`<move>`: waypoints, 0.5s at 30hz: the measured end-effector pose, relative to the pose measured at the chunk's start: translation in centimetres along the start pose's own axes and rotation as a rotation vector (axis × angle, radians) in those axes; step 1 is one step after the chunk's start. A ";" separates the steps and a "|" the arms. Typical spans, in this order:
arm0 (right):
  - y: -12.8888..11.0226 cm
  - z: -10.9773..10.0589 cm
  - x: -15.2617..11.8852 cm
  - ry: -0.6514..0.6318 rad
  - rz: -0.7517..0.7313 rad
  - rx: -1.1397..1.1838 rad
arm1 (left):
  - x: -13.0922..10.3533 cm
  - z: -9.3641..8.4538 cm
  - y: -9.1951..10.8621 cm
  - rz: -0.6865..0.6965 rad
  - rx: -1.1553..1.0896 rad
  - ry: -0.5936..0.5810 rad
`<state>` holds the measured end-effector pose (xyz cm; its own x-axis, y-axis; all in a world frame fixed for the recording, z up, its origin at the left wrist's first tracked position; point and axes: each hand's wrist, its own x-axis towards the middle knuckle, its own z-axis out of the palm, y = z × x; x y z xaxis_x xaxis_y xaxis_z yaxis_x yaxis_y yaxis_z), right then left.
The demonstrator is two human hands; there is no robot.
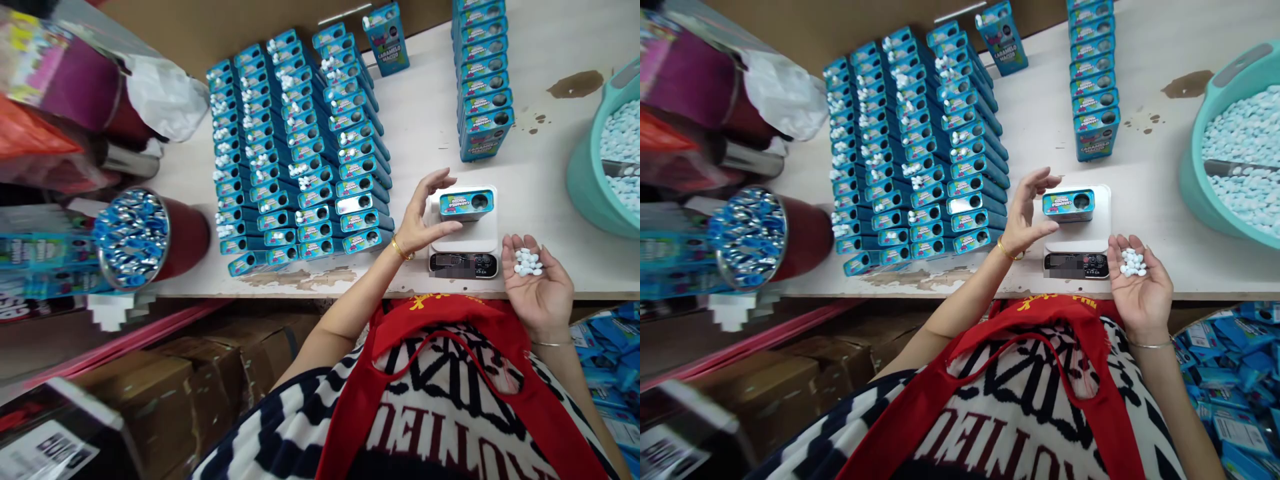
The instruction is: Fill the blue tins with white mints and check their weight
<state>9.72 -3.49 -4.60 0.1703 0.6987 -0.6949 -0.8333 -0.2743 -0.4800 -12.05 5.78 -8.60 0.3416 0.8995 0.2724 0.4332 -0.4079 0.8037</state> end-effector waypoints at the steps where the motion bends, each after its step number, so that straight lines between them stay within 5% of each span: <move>1: -0.1 -0.2 0.0 -0.001 -0.008 -0.005 | 0.0 -0.3 0.0 -0.009 0.016 -0.001; 15: -0.3 -0.2 0.0 0.090 -0.075 0.047 | -0.7 0.2 -2.8 0.175 -0.180 0.044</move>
<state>10.02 -3.52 -4.58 0.2778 0.6531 -0.7045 -0.8401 -0.1906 -0.5079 -13.32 6.29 -11.11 0.3601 0.8250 0.4356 0.2136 -0.5275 0.8223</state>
